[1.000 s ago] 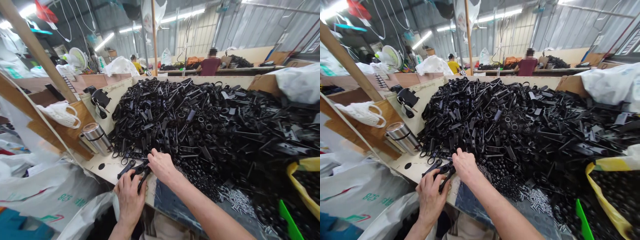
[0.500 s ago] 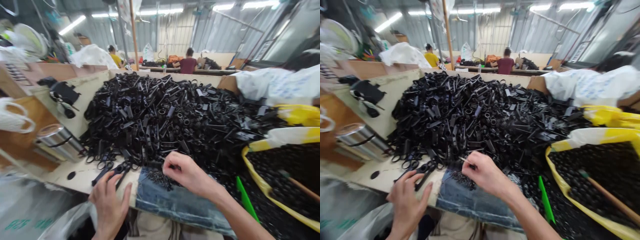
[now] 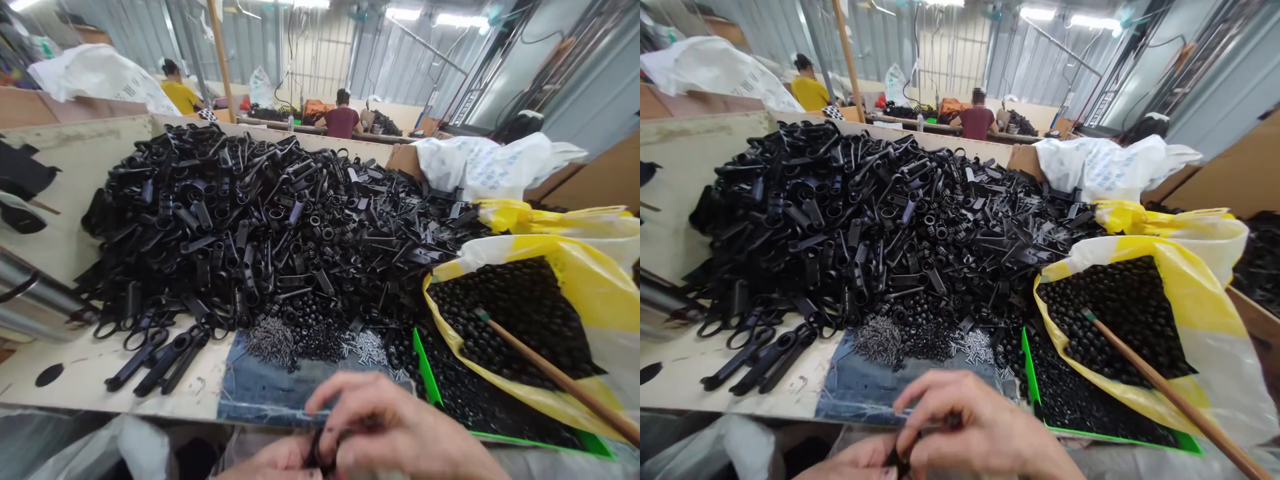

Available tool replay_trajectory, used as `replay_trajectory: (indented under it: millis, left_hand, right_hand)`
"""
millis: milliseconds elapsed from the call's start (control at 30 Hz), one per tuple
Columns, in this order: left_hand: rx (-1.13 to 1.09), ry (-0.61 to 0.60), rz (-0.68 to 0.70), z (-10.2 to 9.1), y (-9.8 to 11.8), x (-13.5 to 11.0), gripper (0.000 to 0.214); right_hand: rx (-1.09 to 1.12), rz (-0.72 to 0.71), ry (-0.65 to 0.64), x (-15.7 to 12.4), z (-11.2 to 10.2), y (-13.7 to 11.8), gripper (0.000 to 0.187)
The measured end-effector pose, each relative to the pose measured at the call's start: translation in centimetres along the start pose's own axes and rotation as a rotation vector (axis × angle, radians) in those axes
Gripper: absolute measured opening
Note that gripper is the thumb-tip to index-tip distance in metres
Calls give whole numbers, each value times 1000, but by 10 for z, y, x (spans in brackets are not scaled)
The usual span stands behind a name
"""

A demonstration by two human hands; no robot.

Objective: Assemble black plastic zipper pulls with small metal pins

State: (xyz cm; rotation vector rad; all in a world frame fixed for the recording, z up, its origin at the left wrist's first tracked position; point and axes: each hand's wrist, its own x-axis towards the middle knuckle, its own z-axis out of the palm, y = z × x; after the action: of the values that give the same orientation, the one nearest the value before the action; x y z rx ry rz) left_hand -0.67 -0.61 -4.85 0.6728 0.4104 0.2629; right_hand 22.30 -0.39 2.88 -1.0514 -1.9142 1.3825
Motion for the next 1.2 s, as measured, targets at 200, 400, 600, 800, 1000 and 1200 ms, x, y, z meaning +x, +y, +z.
replay_trajectory:
  millis: [200, 400, 600, 800, 1000, 1200]
  left_hand:
    - [-491, 194, -21, 10, 30, -6, 40]
    - [-488, 265, 28, 6, 26, -2, 37]
    - [-296, 561, 181, 12, 17, -3, 44]
    - [23, 650, 184, 13, 15, 0, 47]
    - [264, 594, 180, 7, 1, 6, 44]
    - [436, 717, 186, 2, -9, 3, 55]
  right_hand:
    - [-544, 227, 639, 41, -35, 46, 24]
    - [-692, 321, 677, 67, -26, 59, 15]
    - [-605, 336, 658, 55, -32, 62, 12]
    - [-330, 255, 689, 25, -22, 67, 36]
    - [-156, -36, 459, 10, 32, 44, 27]
    - [-212, -54, 416, 10, 51, 45, 31]
